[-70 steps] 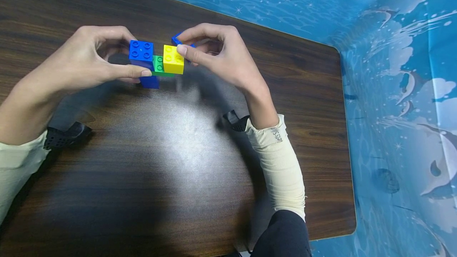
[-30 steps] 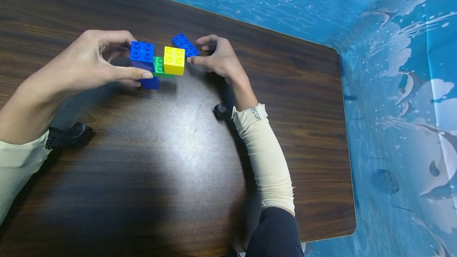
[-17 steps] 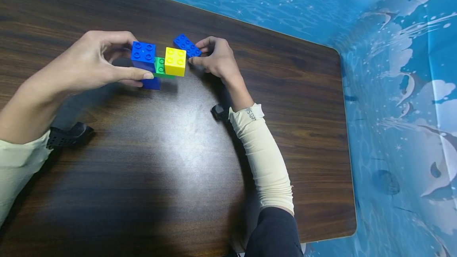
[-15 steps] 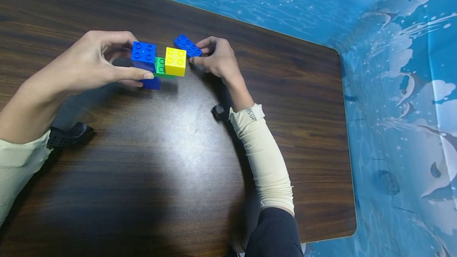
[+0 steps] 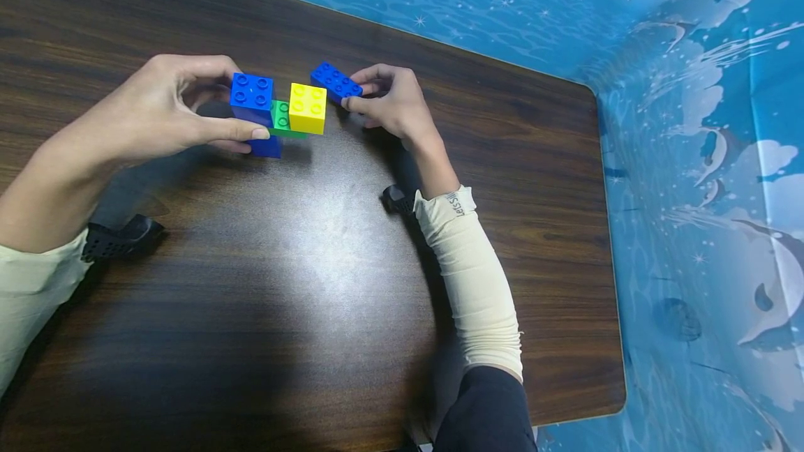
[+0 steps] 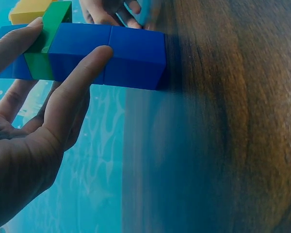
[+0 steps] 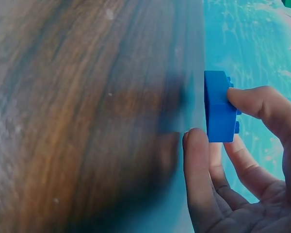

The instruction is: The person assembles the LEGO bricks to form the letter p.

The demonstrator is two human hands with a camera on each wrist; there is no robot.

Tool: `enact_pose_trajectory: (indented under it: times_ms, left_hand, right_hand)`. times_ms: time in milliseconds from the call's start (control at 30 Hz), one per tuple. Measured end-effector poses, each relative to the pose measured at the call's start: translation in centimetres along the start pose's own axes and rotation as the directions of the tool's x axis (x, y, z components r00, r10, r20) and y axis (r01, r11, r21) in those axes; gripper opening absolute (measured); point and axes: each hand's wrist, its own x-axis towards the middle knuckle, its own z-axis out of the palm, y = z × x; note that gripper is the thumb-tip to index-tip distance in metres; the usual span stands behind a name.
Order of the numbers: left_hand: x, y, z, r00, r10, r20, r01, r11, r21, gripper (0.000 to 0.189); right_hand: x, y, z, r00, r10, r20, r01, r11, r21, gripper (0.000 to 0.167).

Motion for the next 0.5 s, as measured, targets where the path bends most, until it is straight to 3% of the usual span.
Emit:
enact_pose_trajectory:
  times_ms: [500]
  left_hand:
    - [0.0,-0.1,0.0,1.000,-0.006,-0.002,0.006,1.000,0.006,0.033]
  right_hand:
    - [-1.5,-1.2,-1.5,0.989,-0.146,-0.011,0.146,0.987,0.069,0.030]
